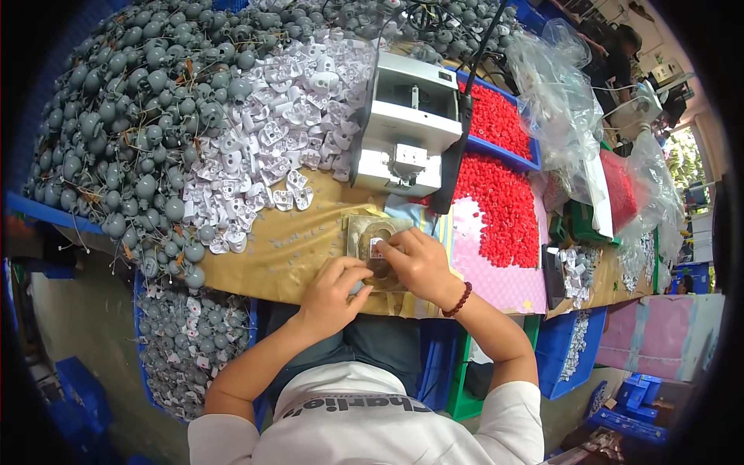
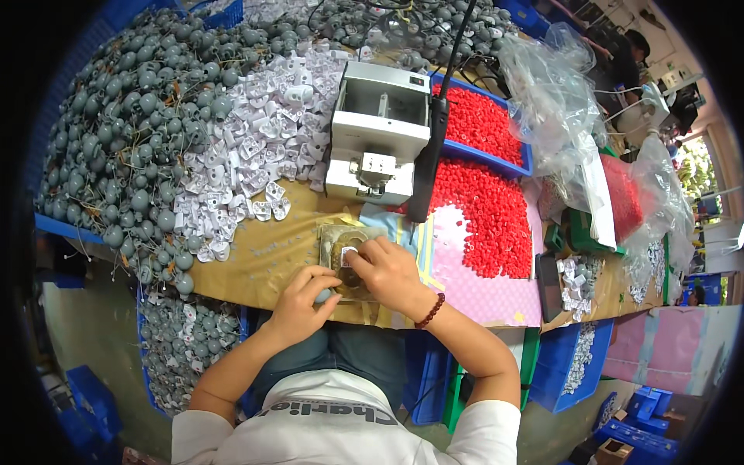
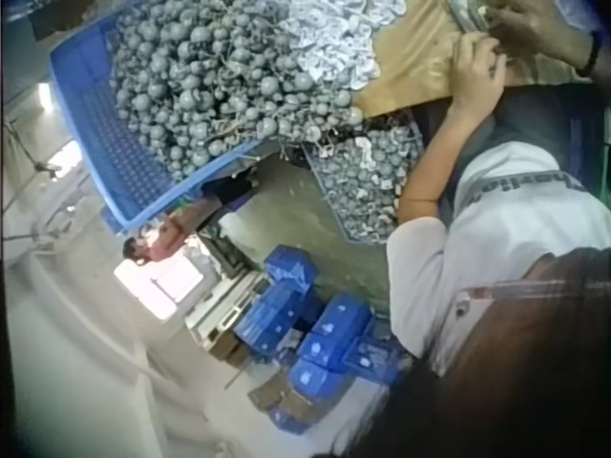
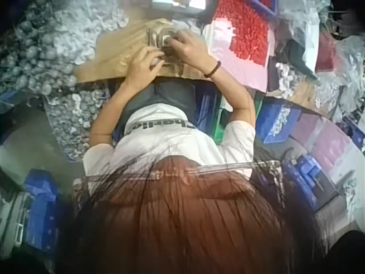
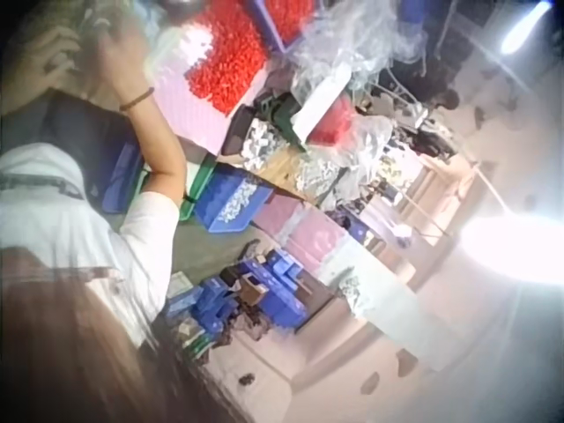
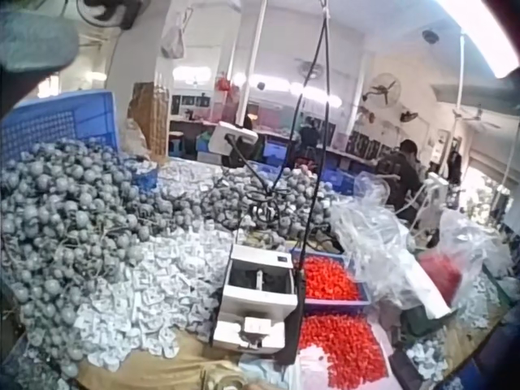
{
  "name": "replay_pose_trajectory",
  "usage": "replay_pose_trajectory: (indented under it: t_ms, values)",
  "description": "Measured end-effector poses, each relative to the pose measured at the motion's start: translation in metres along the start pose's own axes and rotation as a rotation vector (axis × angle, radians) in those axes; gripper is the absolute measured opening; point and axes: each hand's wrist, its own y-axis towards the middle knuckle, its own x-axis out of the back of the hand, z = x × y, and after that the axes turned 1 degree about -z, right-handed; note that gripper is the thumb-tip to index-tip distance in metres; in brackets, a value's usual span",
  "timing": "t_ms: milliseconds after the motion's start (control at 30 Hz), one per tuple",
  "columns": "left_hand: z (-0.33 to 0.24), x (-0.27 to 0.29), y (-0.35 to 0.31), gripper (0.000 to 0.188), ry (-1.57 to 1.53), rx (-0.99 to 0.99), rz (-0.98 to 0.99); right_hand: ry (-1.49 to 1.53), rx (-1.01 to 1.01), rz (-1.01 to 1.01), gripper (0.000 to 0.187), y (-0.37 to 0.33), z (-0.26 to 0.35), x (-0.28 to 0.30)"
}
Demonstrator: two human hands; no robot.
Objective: Assembling small light components by connecting internal parts and securing them with an electric screwdriver.
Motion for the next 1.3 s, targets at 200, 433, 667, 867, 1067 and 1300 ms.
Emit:
replay_pose_trajectory:
  t_ms: [200, 433, 667, 867, 1067, 1300]
  values:
    - [-0.002, 0.001, 0.004, 0.022, 0.001, -0.014, 0.041, -0.058, 0.099, 0.158, 0.036, 0.004, 0.003, 0.011]
    - [-0.007, 0.003, 0.013, 0.034, 0.29, -0.013, -0.013, -0.073, 0.041, 0.272, 0.044, -0.01, 0.009, 0.006]
    - [-0.001, -0.026, 0.014, 0.05, 0.626, -0.183, 0.01, 0.46, -0.249, 0.059, 0.041, -0.039, -0.019, 0.025]
    - [0.011, -0.03, 0.019, 0.048, 0.63, -0.244, 0.016, 0.438, -0.364, 0.064, 0.04, -0.06, -0.022, 0.039]
    - [0.013, -0.032, 0.016, 0.043, 0.57, -0.22, -0.023, 0.249, -0.365, -0.096, 0.038, -0.073, -0.019, -0.003]
    - [0.012, -0.029, 0.016, 0.043, 0.561, -0.218, -0.02, 1.031, -0.579, -0.552, 0.036, -0.045, -0.019, -0.028]
